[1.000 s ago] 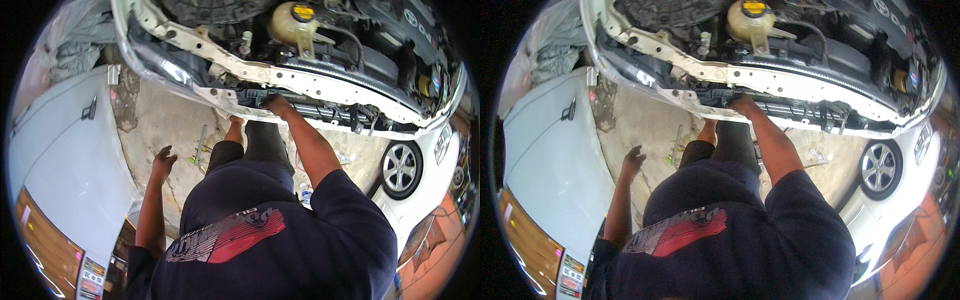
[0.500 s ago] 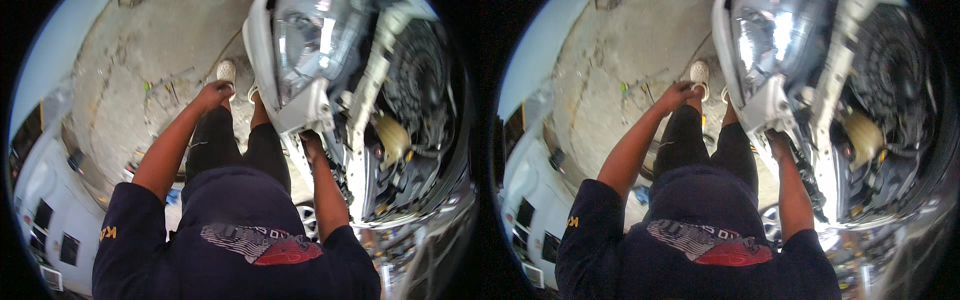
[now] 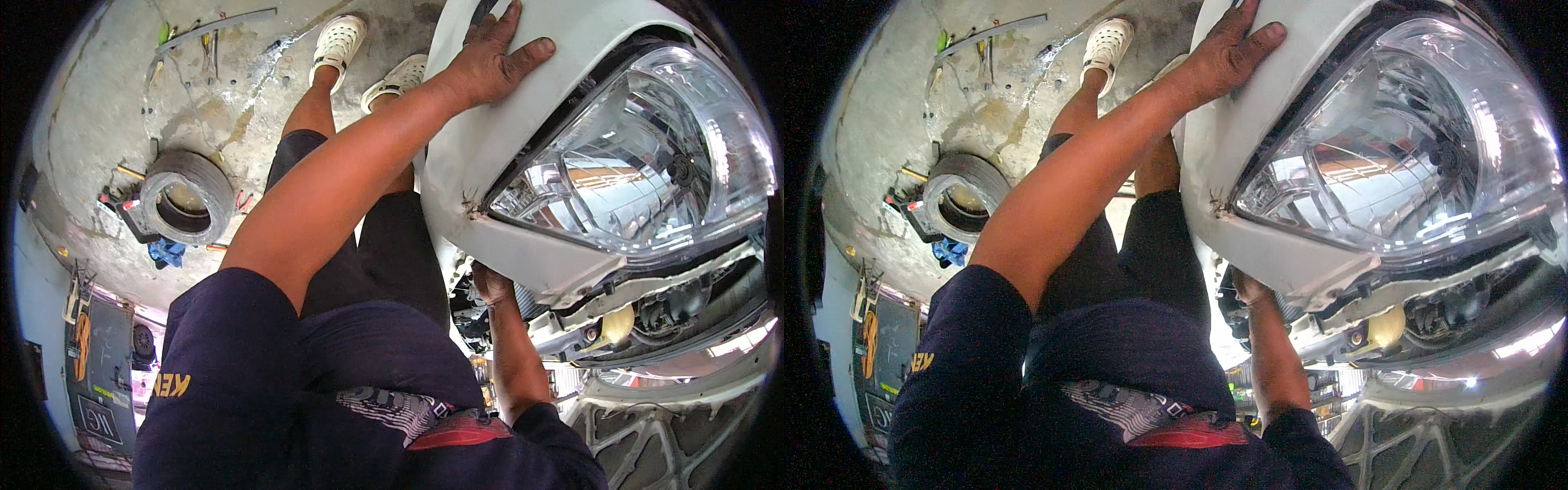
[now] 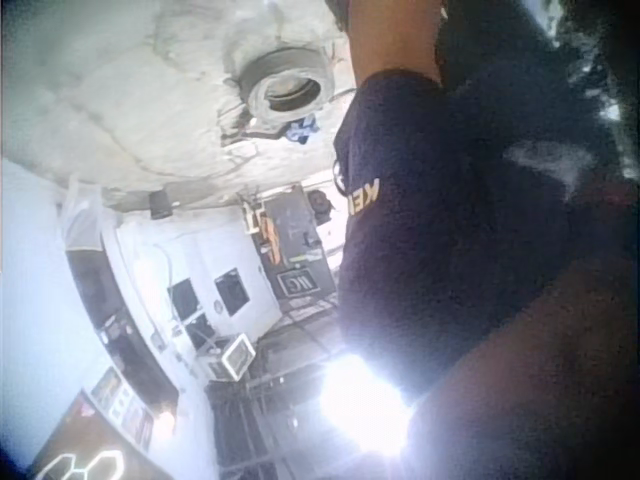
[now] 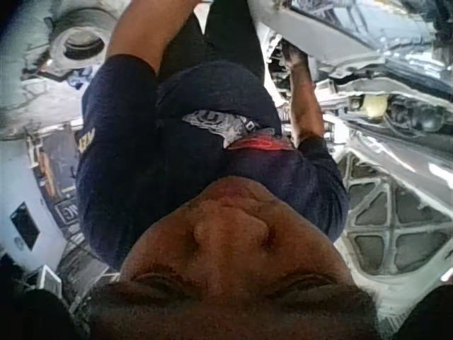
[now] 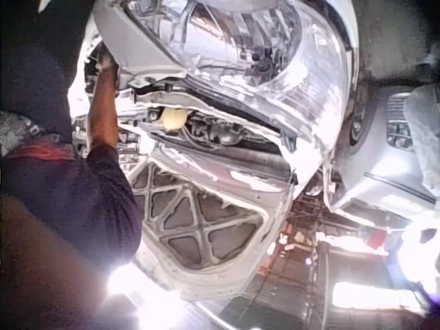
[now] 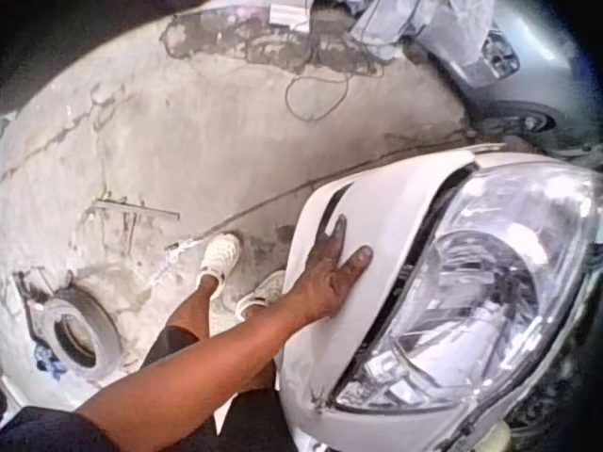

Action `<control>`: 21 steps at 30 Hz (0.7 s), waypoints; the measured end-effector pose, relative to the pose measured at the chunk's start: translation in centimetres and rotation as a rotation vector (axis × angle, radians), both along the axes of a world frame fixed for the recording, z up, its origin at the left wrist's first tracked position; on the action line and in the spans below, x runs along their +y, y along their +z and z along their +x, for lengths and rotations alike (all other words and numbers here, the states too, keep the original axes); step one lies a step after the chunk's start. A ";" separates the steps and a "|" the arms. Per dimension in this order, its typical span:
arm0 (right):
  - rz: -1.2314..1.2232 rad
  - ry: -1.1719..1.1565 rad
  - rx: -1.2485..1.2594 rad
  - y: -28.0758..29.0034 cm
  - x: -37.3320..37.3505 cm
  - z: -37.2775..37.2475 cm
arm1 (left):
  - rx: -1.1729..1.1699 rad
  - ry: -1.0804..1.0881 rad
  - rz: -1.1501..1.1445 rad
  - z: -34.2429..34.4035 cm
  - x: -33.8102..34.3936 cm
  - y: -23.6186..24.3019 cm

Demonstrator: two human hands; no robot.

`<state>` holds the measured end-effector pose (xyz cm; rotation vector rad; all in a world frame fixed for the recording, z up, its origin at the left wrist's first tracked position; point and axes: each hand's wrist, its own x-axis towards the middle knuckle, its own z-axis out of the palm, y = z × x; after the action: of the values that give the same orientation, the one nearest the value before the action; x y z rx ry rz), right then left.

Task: The person fits a bumper component onto a white car, inserts plastic fasteners into the engine bay frame, and wipes down the headlight surface with a cloth.

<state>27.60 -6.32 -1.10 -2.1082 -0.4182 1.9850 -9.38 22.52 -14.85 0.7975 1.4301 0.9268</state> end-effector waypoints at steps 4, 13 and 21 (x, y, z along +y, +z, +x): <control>-0.109 -0.330 0.165 1.8 2.3 -4.8 | 0.013 0.027 -0.040 1.3 0.3 1.9; -0.073 0.059 0.010 0.9 -2.3 1.6 | 0.123 0.080 -0.110 2.8 0.5 4.5; -0.218 -0.413 0.146 1.5 0.6 -1.2 | 0.102 0.052 -0.084 3.3 -0.1 3.5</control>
<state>26.36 -5.71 0.40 -1.9461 0.2529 1.9815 -6.04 22.38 -11.30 0.7573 1.5743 0.8701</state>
